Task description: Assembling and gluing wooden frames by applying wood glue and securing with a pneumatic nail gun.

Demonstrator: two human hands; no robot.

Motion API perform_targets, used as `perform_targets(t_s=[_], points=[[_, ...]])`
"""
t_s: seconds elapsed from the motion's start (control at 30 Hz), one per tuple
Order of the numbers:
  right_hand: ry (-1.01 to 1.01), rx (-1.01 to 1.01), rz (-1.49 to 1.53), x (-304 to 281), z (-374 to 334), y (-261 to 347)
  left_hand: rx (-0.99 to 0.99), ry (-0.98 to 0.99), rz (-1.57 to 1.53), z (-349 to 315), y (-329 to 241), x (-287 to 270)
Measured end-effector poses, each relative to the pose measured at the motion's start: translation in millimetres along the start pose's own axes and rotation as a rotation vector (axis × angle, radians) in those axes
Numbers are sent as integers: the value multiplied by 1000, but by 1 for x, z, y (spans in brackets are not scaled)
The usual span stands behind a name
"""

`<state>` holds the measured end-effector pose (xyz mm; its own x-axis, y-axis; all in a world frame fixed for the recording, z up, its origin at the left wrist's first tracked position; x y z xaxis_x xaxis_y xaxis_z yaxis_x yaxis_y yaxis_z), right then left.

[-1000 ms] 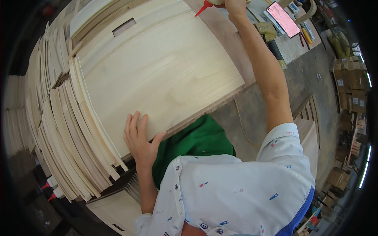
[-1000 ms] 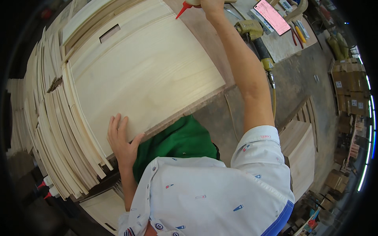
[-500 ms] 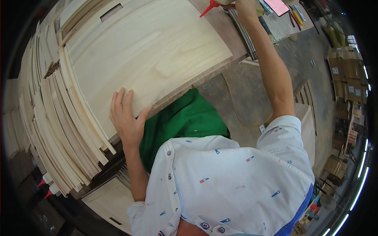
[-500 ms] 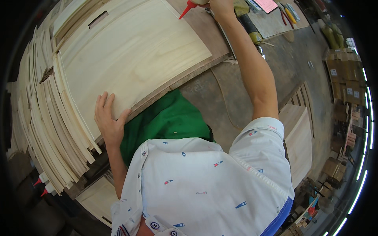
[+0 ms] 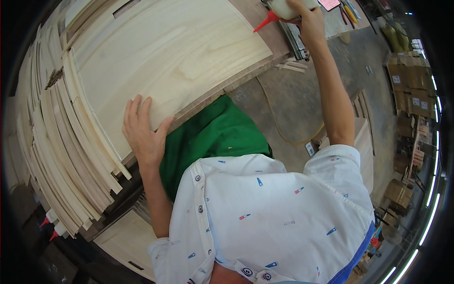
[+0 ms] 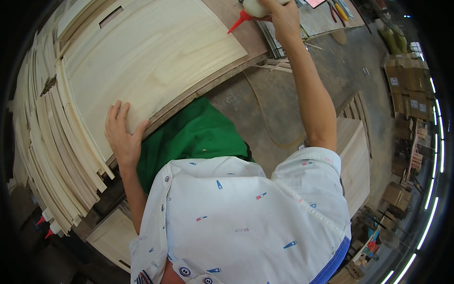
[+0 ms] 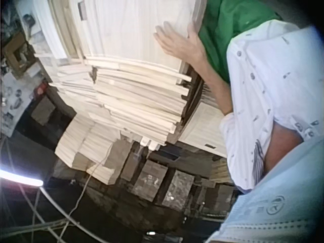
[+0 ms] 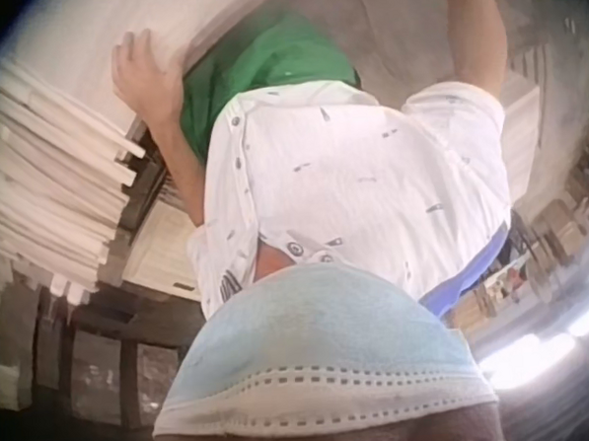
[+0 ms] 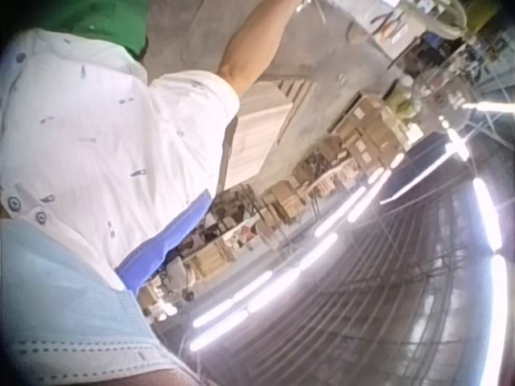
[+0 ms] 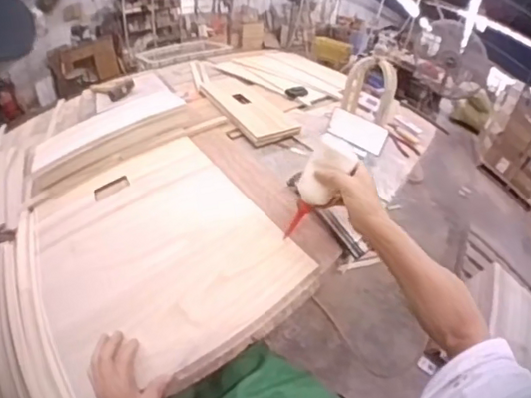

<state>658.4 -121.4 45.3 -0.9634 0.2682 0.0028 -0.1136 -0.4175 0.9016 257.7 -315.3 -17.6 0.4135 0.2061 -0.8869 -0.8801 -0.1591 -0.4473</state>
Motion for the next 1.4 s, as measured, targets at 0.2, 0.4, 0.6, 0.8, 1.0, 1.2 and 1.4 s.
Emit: perform_targets(t_s=[0.2, 0.4, 0.6, 0.8, 1.0, 1.2, 1.4], points=[[-17, 28, -155, -43, -26, 3, -6, 13, 0, 1, 0, 1], [14, 8, -118, -60, -46, 15, 2, 4, -17, 4, -3, -2], [-50, 197, 199, -32, -88, 15, 5, 50, 4, 4, -3, -4], [20, 333, 456, 48, -122, 3, 105, 236, -32, 31, 1, -26], [252, 412, 689, 143, -146, 25, -19, 260, 19, 81, 25, -46], [351, 425, 717, 193, -163, 39, -169, 381, 27, 97, 58, -34], [465, 353, 582, 223, -174, 44, -28, 276, 7, 106, 72, -34]])
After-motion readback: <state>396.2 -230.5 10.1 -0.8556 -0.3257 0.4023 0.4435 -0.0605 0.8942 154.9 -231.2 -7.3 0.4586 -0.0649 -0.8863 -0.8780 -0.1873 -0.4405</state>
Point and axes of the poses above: each hand's wrist, its own z-axis towards the middle knuckle, its own x-axis out of the palm, y = z × x, the point moved 9 cm from there along z, towards the middle knuckle, and after that the axes turned 14 degrees about -x, right-handed, at the moved point
